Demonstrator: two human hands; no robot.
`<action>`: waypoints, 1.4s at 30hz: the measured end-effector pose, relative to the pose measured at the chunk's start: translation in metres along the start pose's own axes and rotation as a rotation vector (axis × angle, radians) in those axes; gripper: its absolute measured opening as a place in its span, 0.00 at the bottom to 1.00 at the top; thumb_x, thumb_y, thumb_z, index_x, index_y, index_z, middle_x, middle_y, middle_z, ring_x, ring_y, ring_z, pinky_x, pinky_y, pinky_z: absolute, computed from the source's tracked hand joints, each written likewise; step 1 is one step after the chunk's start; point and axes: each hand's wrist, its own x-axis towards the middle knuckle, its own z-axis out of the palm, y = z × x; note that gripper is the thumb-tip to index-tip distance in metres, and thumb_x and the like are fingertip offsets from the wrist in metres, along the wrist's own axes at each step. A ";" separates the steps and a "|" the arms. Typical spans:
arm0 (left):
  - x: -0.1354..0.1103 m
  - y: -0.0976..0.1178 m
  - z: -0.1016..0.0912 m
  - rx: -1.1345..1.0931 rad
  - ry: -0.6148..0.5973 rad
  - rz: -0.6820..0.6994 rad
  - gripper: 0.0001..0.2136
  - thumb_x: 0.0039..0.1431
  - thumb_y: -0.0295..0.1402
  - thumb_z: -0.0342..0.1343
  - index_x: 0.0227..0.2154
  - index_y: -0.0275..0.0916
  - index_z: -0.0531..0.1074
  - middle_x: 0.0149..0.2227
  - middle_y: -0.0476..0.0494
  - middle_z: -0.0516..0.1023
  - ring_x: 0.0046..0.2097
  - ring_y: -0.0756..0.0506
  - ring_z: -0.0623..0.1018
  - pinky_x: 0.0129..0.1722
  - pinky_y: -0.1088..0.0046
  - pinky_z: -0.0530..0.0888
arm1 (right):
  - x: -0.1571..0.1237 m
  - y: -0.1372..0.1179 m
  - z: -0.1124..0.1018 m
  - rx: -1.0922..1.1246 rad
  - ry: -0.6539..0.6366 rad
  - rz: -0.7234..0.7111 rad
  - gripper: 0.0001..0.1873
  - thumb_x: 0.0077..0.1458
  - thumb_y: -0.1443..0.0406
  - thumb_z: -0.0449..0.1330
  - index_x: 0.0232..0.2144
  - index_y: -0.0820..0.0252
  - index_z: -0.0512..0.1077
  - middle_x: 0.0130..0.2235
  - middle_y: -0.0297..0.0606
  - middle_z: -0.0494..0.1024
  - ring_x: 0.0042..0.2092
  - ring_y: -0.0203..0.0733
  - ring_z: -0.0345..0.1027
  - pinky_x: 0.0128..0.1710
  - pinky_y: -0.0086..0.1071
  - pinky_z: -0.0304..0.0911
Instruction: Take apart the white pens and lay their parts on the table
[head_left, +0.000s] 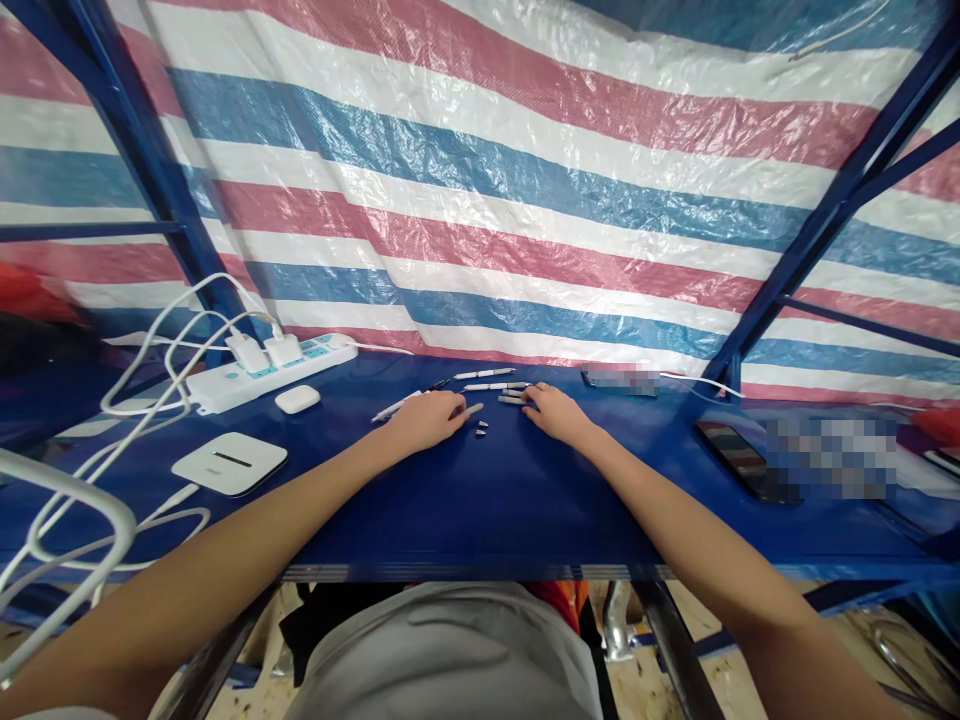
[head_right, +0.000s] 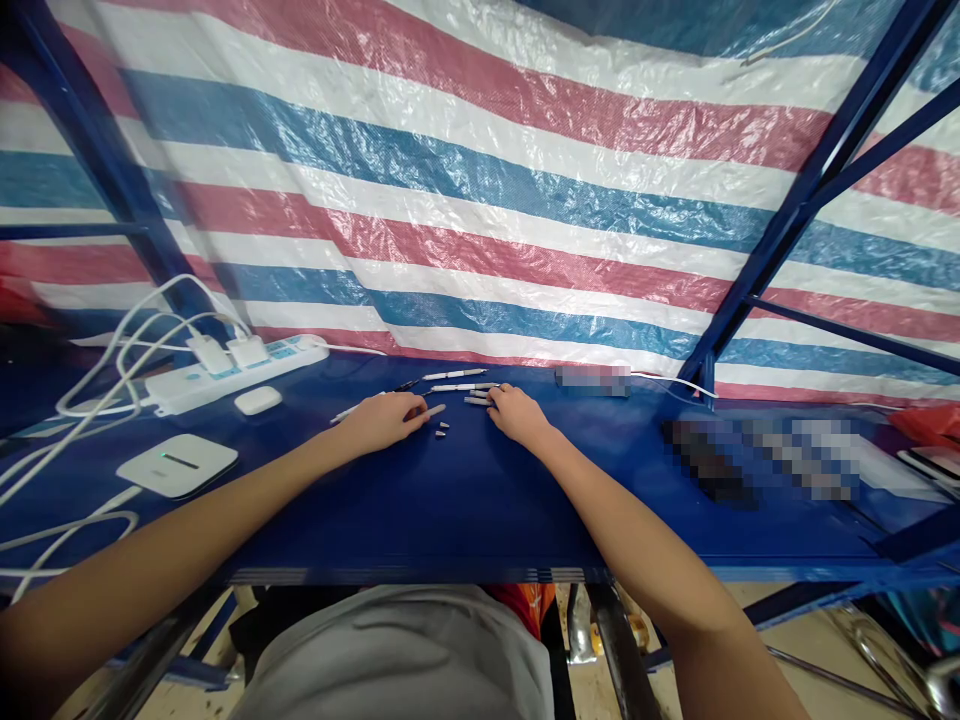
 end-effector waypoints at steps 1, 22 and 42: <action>0.000 0.000 0.000 0.000 0.007 0.003 0.12 0.65 0.40 0.46 0.35 0.41 0.72 0.36 0.45 0.77 0.37 0.42 0.76 0.35 0.71 0.69 | 0.000 0.000 0.000 0.006 0.001 -0.006 0.11 0.59 0.65 0.51 0.43 0.60 0.68 0.46 0.43 0.71 0.48 0.41 0.65 0.47 0.31 0.59; 0.001 -0.005 0.007 0.016 0.026 -0.002 0.11 0.67 0.34 0.45 0.45 0.42 0.71 0.45 0.44 0.74 0.44 0.41 0.76 0.38 0.70 0.70 | 0.005 -0.004 0.005 0.222 -0.005 -0.261 0.09 0.56 0.69 0.54 0.40 0.60 0.69 0.41 0.38 0.76 0.41 0.36 0.69 0.42 0.29 0.60; 0.011 -0.005 0.016 -0.076 0.105 0.040 0.10 0.65 0.32 0.46 0.42 0.42 0.72 0.43 0.45 0.75 0.43 0.43 0.76 0.41 0.70 0.71 | 0.007 -0.018 0.011 0.234 0.021 -0.315 0.09 0.57 0.68 0.55 0.41 0.60 0.69 0.40 0.39 0.75 0.41 0.36 0.67 0.43 0.30 0.59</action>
